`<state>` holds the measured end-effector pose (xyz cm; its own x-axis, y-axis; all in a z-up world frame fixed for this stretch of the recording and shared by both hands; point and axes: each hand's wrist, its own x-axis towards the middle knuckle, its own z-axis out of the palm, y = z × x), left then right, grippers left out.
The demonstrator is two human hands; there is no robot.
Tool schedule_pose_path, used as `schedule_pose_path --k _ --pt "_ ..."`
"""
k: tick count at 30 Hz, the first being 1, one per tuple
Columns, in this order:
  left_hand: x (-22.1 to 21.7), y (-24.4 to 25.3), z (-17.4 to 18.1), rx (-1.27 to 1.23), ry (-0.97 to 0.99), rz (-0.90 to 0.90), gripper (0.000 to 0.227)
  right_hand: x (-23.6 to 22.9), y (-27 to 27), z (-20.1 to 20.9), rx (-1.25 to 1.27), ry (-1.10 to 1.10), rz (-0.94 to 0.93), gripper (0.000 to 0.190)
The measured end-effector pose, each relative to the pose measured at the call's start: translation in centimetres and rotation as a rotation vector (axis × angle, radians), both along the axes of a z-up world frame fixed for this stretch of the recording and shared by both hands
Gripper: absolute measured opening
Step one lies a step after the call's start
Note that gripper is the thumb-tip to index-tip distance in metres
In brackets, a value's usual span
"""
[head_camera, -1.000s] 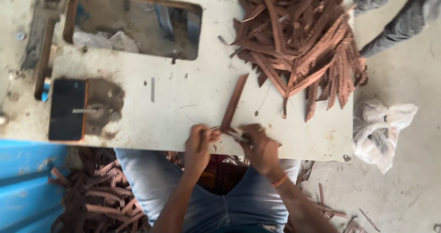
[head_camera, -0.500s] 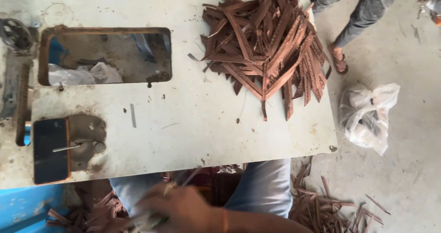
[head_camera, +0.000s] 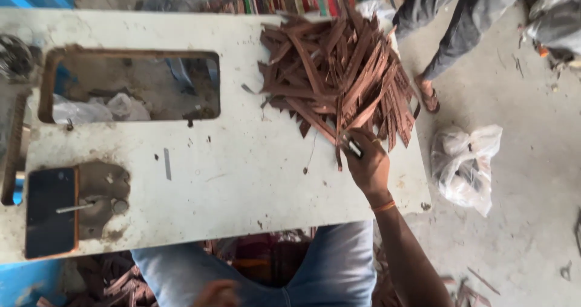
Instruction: Trimming the ends of leather straps using a hand tool at a workbench.
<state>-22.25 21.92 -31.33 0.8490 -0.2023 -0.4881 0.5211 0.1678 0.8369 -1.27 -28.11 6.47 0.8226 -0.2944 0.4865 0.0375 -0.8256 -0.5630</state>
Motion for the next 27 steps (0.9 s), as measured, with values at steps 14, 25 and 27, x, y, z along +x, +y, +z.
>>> schedule_pose_path --k 14,25,27 --pt "11.7 -15.3 3.2 0.080 -0.033 -0.049 0.046 1.3 -1.8 -3.8 -0.256 0.214 0.088 0.046" --pt "10.9 -16.5 11.5 0.553 -0.242 -0.414 0.042 3.8 1.5 8.6 0.858 -0.053 0.175 0.031" --pt "11.1 -16.3 12.0 0.576 -0.258 -0.409 0.041 2.7 -0.3 6.4 0.492 0.018 0.181 0.024"
